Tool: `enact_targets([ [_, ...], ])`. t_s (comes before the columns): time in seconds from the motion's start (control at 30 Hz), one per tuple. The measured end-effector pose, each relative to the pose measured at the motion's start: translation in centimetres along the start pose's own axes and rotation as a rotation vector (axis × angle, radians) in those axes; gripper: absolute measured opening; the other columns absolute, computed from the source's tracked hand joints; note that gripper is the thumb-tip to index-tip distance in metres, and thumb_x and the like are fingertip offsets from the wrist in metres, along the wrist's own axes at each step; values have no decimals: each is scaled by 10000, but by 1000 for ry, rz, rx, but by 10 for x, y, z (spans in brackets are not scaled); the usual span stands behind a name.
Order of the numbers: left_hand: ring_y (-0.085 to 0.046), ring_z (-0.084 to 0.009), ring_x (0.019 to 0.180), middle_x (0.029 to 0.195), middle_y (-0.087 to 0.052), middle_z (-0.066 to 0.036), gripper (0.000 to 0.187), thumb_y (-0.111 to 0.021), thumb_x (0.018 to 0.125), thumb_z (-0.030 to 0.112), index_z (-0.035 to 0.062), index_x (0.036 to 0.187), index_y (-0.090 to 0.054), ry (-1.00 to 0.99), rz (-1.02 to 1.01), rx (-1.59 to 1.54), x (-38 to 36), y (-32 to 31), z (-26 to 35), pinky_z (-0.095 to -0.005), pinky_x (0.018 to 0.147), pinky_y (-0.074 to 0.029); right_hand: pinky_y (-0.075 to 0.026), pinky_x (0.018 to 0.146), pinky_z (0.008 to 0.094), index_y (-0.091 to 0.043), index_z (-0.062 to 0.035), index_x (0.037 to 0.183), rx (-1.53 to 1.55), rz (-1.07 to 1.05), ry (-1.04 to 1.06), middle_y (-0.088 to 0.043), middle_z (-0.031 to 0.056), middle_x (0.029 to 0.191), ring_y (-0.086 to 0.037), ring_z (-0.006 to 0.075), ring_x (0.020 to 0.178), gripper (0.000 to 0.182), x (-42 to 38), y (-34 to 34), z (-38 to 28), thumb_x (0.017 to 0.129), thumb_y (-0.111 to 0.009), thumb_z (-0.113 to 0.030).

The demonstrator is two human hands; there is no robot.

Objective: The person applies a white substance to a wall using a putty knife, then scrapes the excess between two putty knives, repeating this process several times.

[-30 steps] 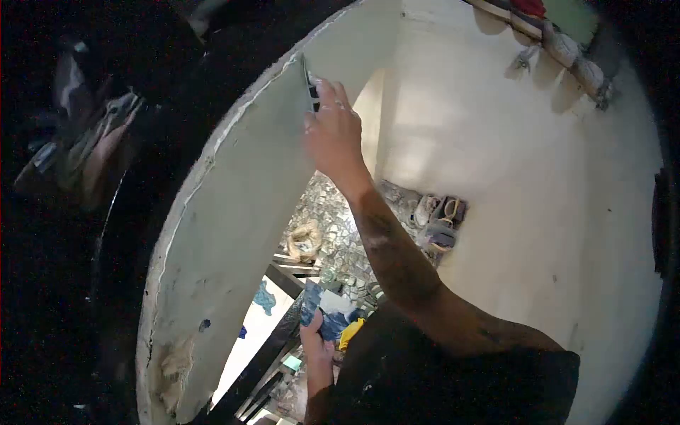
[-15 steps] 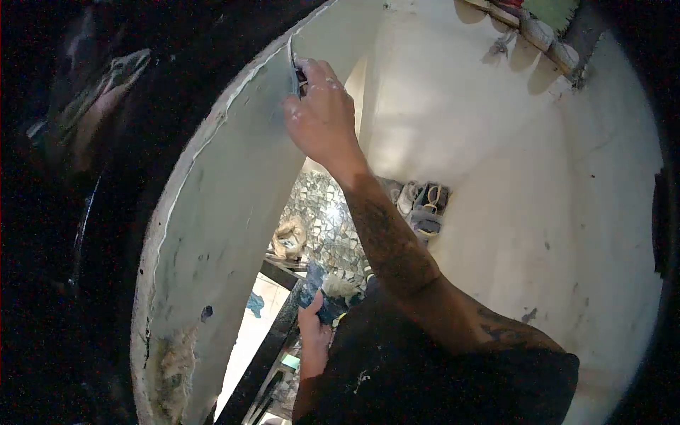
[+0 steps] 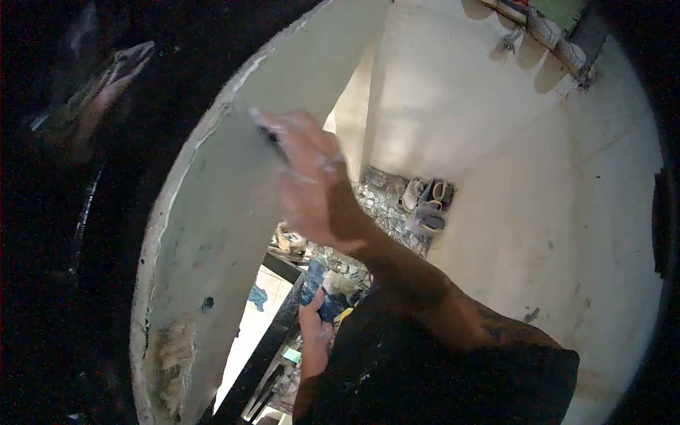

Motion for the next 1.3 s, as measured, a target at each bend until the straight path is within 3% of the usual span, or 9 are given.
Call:
enact_targets([
  [0.07,-611,-232,832,964,-606,-121,270,-612,778,20,-25,1033,-535,-38,-68,1,0,-4,3,-367,752,-504,-437,816,415,-483,-73,1177,-58,53,-97,-528,163,1042,-544,315,927,508,0,21,37,681,-588,-41],
  [0.13,-607,-226,839,968,-603,-111,281,-611,777,18,-18,1044,-531,-75,0,60,-7,-8,10,-362,755,-498,-393,903,325,-464,2,1153,180,155,-357,-509,148,1080,-500,209,1028,448,14,45,106,706,-498,-4],
  [0.17,-605,-223,843,971,-602,-106,287,-610,776,17,-15,1050,-529,-85,37,91,-10,-8,10,-360,756,-494,-398,897,312,-460,7,1157,-101,180,-223,-501,155,1111,-502,218,1032,448,27,55,135,710,-482,-4],
  [0.33,-601,-219,853,981,-599,-97,305,-598,777,7,-5,1071,-516,-87,-1,75,-8,-12,9,-349,754,-490,-406,888,333,-464,-79,1182,-150,185,-160,-493,121,1125,-506,277,1023,508,68,26,192,683,-487,13],
  [0.6,-604,-233,863,991,-597,-109,289,-589,787,7,-19,1064,-513,-69,16,73,-13,-12,13,-361,764,-494,-428,844,373,-462,-66,1168,-228,239,-90,-493,123,1082,-509,316,997,518,64,8,133,661,-520,23],
  [0.8,-636,-227,797,940,-627,-117,229,-594,790,46,-37,1001,-567,-129,13,21,-18,-18,11,-350,714,-530,-316,939,464,-407,-83,1227,-97,74,-193,-408,186,1195,-407,379,1119,625,61,9,102,651,-650,-113],
  [1.0,-627,-231,849,989,-613,-125,267,-583,805,46,-41,1053,-532,-167,2,-29,-8,-9,0,-363,744,-523,-404,774,426,-449,-47,1176,-158,203,-11,-476,157,978,-495,354,900,544,42,9,59,645,-558,-7],
  [1.23,-627,-226,824,979,-613,-123,280,-579,813,67,-39,1066,-522,-169,-35,-41,-15,-17,2,-359,741,-520,-355,814,434,-410,0,1222,34,25,38,-459,189,1006,-448,375,952,592,7,-10,4,657,-580,-49],
  [1.3,-629,-224,809,962,-615,-119,279,-584,812,76,-40,1058,-523,-183,-40,-22,-15,-20,4,-352,727,-521,-344,897,445,-413,-11,1222,232,-222,50,-453,191,1098,-443,359,1048,564,-12,-10,-4,680,-564,-37],
])
Point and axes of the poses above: each hand's wrist, its own x-axis towards the middle knuckle, its own y-axis out of the back of the hand, z = x × y, the point moved 6 cm from there along x, towards the middle knuckle
